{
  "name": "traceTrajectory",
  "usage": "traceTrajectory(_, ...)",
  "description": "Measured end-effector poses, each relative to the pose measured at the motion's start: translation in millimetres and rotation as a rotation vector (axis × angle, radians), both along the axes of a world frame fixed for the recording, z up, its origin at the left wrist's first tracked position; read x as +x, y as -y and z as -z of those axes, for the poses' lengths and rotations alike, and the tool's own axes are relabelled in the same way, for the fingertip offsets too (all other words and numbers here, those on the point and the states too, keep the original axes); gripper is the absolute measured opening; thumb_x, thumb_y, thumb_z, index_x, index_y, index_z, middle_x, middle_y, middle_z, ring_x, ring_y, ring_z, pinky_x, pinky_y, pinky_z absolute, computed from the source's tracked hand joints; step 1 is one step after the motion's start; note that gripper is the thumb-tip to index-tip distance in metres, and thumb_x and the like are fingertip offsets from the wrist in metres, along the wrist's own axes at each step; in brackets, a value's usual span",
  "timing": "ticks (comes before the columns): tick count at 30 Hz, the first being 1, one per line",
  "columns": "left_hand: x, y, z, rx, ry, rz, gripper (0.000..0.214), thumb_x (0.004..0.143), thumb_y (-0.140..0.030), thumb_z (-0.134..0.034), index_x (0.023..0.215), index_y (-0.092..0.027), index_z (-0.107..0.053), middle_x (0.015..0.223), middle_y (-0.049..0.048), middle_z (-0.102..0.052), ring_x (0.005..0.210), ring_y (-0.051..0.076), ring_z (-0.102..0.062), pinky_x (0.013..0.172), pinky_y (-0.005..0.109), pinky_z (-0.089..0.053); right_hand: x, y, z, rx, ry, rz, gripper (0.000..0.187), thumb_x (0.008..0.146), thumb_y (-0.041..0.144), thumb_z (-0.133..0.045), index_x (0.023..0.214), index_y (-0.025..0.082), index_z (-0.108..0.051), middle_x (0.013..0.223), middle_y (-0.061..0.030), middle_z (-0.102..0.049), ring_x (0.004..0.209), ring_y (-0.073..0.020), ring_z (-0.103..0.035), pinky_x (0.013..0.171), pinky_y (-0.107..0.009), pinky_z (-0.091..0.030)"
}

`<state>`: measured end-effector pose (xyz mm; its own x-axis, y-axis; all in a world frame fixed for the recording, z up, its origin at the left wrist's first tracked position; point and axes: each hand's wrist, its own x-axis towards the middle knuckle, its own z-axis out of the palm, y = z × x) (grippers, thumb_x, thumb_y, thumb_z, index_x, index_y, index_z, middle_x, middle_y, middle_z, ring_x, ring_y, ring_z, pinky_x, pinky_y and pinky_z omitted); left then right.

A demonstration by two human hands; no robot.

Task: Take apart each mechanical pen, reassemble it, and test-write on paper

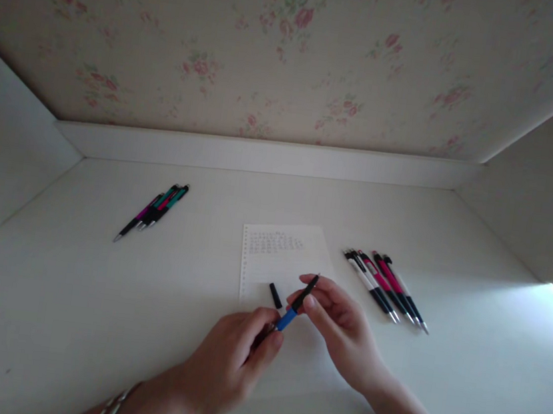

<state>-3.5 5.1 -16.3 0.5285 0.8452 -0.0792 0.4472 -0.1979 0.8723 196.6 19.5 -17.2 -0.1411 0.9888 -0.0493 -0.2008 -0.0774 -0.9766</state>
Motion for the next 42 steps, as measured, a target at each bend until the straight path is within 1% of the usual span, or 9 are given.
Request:
traceTrajectory(9, -1, -1, -2.5, 0.020, 0.012, -0.023, 0.031, 0.106, -0.037, -0.035, 0.091, -0.019, -0.056, 0.070, -0.0002, -0.056, 0.064, 0.015, -0.053, 0.062, 0.027, -0.039, 1, -1, -6.5, 0.030, 0.087, -0.078, 0.018, 0.090, 0.038, -0.071, 0.090, 0.020, -0.075, 0.084, -0.0057, -0.074, 0.080, -0.0179, -0.068, 0.074, -0.029, -0.055)
traceTrajectory(14, 0, -1, -1.6, 0.050, 0.020, -0.030, 0.026, 0.105, -0.034, -0.039, 0.099, -0.018, -0.059, 0.076, 0.0013, -0.062, 0.067, 0.016, -0.056, 0.065, 0.027, -0.041, 2, 0, -6.7, -0.003, 0.083, -0.079, 0.017, 0.086, 0.037, -0.075, 0.086, 0.020, -0.075, 0.082, -0.0052, -0.073, 0.078, -0.0173, -0.068, 0.072, -0.028, -0.054)
traceTrajectory(16, 0, -1, -1.6, 0.048, 0.038, -0.029, 0.024, 0.105, -0.034, -0.041, 0.101, -0.018, -0.059, 0.079, 0.0016, -0.064, 0.069, 0.015, -0.057, 0.067, 0.027, -0.042, 2, 1, -6.3, -0.026, 0.054, -0.075, 0.016, 0.084, 0.036, -0.078, 0.092, 0.022, -0.075, 0.087, -0.0053, -0.075, 0.081, -0.0176, -0.069, 0.074, -0.029, -0.055)
traceTrajectory(21, 0, -1, -3.5, 0.031, 0.032, -0.021, 0.027, 0.105, -0.034, -0.039, 0.094, -0.018, -0.058, 0.076, 0.0009, -0.062, 0.068, 0.015, -0.055, 0.066, 0.026, -0.041, 4, 4, -3.3, -0.055, -0.129, -0.034, 0.045, 0.085, 0.036, -0.077, 0.128, 0.034, -0.066, 0.121, -0.0073, -0.074, 0.102, -0.0207, -0.071, 0.091, -0.038, -0.056)
traceTrajectory(27, 0, -1, -0.3, 0.057, 0.011, -0.025, 0.029, 0.105, -0.035, -0.037, 0.094, -0.018, -0.058, 0.075, 0.0014, -0.062, 0.067, 0.016, -0.056, 0.066, 0.027, -0.041, 4, -2, -1.5, -0.057, -0.066, 0.078, 0.036, 0.076, 0.029, -0.086, 0.109, 0.029, -0.073, 0.084, -0.0033, -0.080, 0.079, -0.0181, -0.074, 0.074, -0.032, -0.059)
traceTrajectory(33, 0, 0, 4.1, 0.087, -0.001, -0.030, 0.024, 0.104, -0.032, -0.039, 0.101, -0.018, -0.059, 0.079, 0.0025, -0.065, 0.071, 0.017, -0.059, 0.069, 0.028, -0.043, 2, -4, 1.7, 0.024, 0.103, 0.140, 0.040, 0.067, 0.033, -0.091, 0.102, 0.026, -0.072, 0.070, 0.0021, -0.070, 0.062, -0.0142, -0.065, 0.061, -0.026, -0.053)
traceTrajectory(36, -1, 0, 3.1, 0.084, 0.010, -0.025, 0.020, 0.102, -0.030, -0.043, 0.106, -0.018, -0.059, 0.082, 0.0028, -0.066, 0.070, 0.016, -0.059, 0.067, 0.028, -0.044, 1, 0, 3.4, 0.042, 0.212, 0.088, 0.036, 0.073, 0.035, -0.087, 0.104, 0.024, -0.073, 0.070, 0.0004, -0.070, 0.066, -0.0165, -0.065, 0.063, -0.028, -0.052)
traceTrajectory(39, -2, 1, 0.6, 0.080, 0.001, 0.014, 0.017, 0.101, -0.030, -0.046, 0.104, -0.018, -0.058, 0.079, 0.0025, -0.065, 0.069, 0.017, -0.059, 0.065, 0.027, -0.044, 1, 3, 2.3, 0.065, 0.237, -0.047, 0.017, 0.080, 0.035, -0.081, 0.090, 0.023, -0.076, 0.075, -0.0026, -0.072, 0.073, -0.0181, -0.067, 0.067, -0.029, -0.052)
traceTrajectory(42, -2, 2, -0.3, 0.137, -0.003, 0.065, 0.016, 0.101, -0.029, -0.047, 0.106, -0.019, -0.057, 0.085, 0.0044, -0.068, 0.076, 0.019, -0.064, 0.072, 0.030, -0.047, 0, 4, 0.8, 0.053, 0.199, -0.144, 0.015, 0.079, 0.035, -0.082, 0.080, 0.022, -0.075, 0.075, -0.0019, -0.072, 0.070, -0.0174, -0.066, 0.065, -0.029, -0.052)
